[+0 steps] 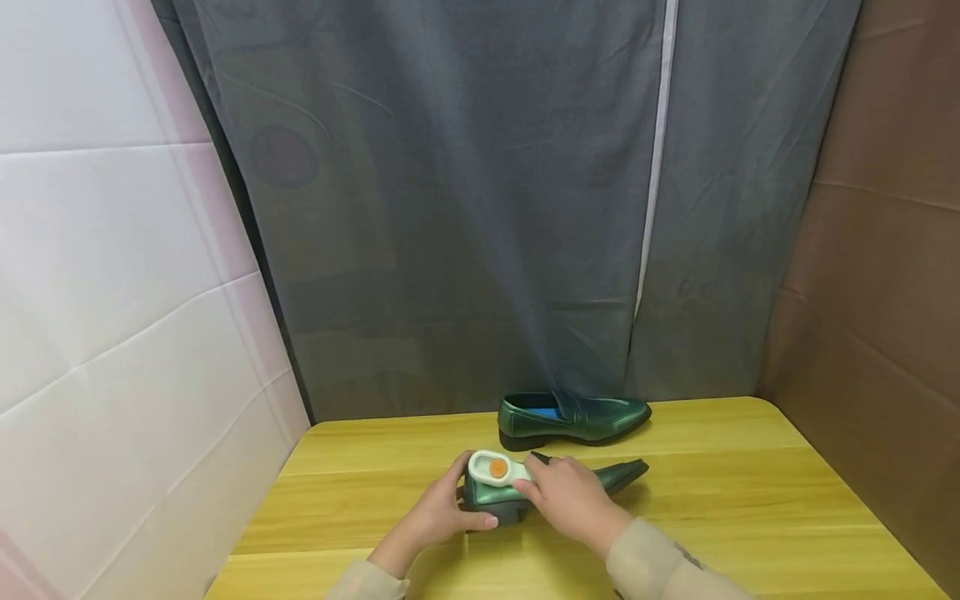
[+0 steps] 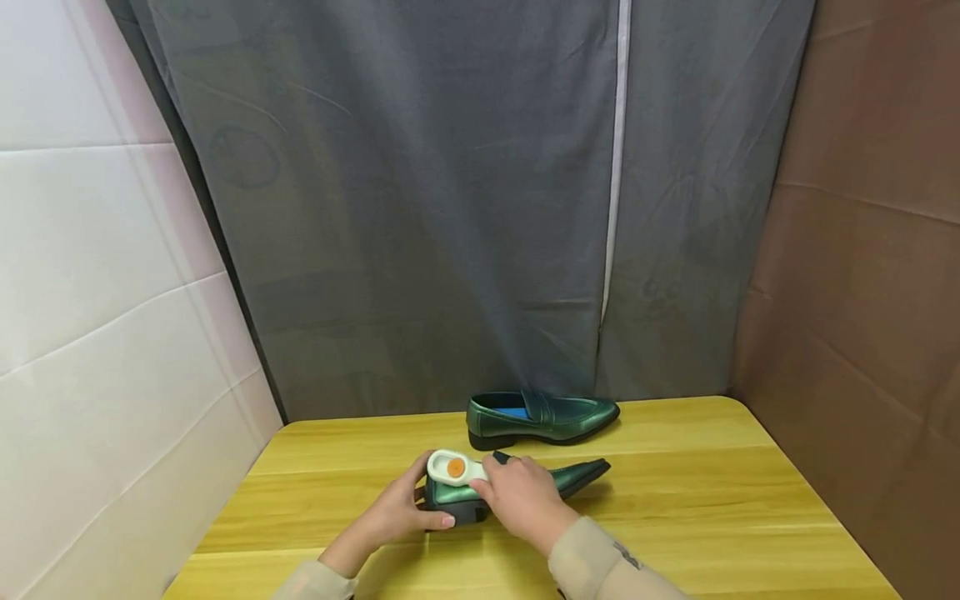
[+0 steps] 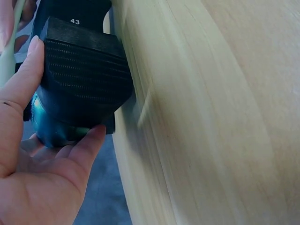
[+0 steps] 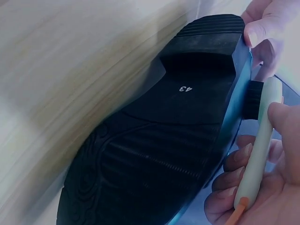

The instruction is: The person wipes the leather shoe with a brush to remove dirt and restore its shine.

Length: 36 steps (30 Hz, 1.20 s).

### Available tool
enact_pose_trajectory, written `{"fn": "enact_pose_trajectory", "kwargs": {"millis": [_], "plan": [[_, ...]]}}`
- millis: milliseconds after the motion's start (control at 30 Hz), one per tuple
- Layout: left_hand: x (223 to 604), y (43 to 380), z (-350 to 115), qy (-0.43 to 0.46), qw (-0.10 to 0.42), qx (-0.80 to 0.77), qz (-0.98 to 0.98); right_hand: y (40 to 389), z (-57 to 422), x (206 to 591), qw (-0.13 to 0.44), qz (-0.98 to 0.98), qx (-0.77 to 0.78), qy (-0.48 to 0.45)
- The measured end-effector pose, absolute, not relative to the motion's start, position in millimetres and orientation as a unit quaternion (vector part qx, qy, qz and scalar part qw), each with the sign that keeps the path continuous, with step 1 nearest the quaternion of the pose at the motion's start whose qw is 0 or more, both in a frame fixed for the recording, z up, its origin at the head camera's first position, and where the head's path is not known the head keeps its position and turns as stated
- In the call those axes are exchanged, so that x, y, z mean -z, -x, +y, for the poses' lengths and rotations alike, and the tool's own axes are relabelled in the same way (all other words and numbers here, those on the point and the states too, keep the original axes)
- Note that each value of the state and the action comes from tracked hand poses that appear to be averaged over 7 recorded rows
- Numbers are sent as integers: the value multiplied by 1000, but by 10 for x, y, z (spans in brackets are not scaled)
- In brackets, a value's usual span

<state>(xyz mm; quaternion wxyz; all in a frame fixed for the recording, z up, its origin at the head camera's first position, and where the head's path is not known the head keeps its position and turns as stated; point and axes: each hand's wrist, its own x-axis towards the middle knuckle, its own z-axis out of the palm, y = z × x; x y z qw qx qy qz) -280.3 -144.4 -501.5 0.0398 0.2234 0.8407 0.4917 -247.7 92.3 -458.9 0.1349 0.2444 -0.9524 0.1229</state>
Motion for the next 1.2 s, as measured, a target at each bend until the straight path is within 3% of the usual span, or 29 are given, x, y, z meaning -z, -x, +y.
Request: {"fn": "enact_pose_trajectory", "kwargs": {"millis": [600,1200], "plan": [[5023,2802,-1433,-205,41,-479,852,2513,800,4567,127,-957,-106,-236],[5001,2862,-1462,-195,66,-496,843,2474,1177,4614,118,-957,-144,-224]]}}
